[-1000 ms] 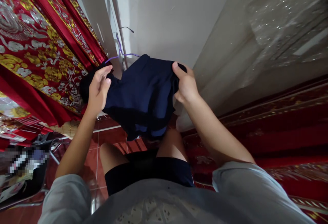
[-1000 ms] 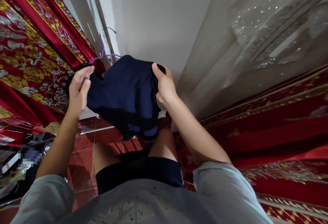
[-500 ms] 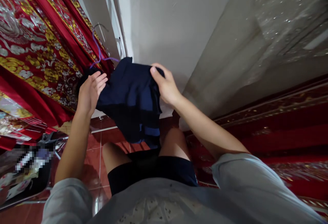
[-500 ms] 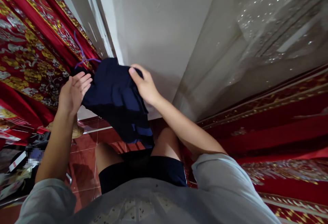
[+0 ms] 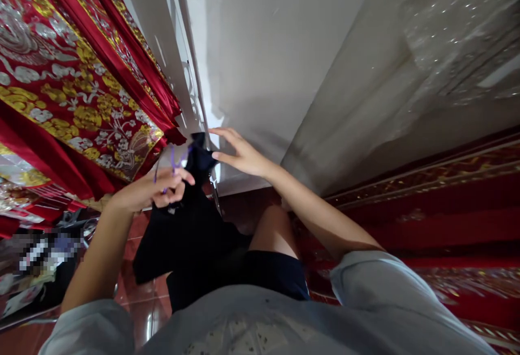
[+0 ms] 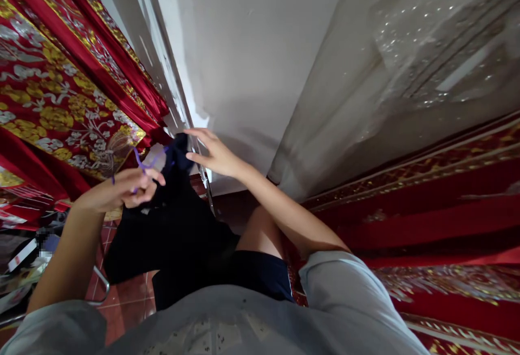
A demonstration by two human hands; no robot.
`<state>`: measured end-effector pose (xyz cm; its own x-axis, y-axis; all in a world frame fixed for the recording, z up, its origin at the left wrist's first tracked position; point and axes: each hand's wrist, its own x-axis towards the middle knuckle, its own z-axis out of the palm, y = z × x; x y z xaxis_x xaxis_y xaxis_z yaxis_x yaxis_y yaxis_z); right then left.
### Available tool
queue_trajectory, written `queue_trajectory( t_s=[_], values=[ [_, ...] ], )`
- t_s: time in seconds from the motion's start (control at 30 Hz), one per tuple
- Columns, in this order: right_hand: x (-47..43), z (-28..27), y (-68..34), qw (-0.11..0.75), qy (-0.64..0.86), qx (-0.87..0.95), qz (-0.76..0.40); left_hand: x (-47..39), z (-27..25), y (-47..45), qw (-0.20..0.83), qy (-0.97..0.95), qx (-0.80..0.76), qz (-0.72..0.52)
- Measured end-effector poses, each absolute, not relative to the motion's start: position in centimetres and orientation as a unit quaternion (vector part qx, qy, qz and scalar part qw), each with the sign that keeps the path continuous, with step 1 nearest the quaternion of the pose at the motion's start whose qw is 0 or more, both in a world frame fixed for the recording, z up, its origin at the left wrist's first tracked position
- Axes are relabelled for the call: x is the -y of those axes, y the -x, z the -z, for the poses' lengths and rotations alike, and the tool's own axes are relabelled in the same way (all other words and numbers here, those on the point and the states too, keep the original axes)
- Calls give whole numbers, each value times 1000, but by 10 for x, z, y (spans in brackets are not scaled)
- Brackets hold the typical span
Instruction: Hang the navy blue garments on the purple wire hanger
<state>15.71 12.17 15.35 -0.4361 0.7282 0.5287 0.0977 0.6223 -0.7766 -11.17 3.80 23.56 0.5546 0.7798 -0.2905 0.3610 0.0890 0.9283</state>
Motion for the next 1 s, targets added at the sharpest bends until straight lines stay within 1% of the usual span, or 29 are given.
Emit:
queue_trajectory(
  t_s=[0.03,0.07,0.1,0.2,0.23,0.27,0.33,0.4,0.53,0.6,0.63,0.67,0.73,0.83,0.9,0.93,1.0],
  values=[
    [-129,-143,-160,461,292,777,-315,-33,-235,113,572,-679,-440,-133],
    [-134,-133,-163,448,304,780,-312,-31,-233,115,539,-706,-445,-112],
    [-137,-124,-165,422,307,784,-335,-32,-230,119,500,-729,-453,-113],
    [-136,-109,-174,319,295,767,-472,-47,-219,133,379,-756,-487,-218],
    [-134,-108,-178,307,296,745,-513,-54,-215,137,347,-752,-495,-262],
    [-131,-108,-182,317,303,714,-546,-61,-212,140,317,-745,-499,-309],
    [-126,-115,-193,383,322,637,-587,-72,-207,141,251,-725,-494,-409],
    [-121,-125,-209,470,347,559,-589,-74,-205,138,165,-707,-475,-497],
    [-119,-145,-244,636,381,454,-495,-62,-192,131,-53,-672,-443,-591],
    [-124,-154,-252,693,376,425,-445,-57,-175,126,-146,-647,-427,-614],
    [-129,-159,-251,712,369,417,-428,-56,-166,123,-169,-646,-420,-615],
    [-134,-164,-247,724,361,413,-417,-56,-157,118,-173,-656,-412,-608],
    [-146,-171,-231,728,349,418,-417,-58,-143,105,-126,-704,-406,-569],
    [-155,-177,-205,689,348,449,-451,-65,-133,85,-11,-771,-441,-459],
    [-151,-176,-198,660,351,464,-476,-69,-131,80,45,-793,-475,-379],
    [-146,-175,-199,649,352,466,-487,-71,-129,80,63,-797,-489,-349],
    [-135,-169,-209,629,355,467,-510,-74,-125,82,72,-791,-511,-327]
  ],
)
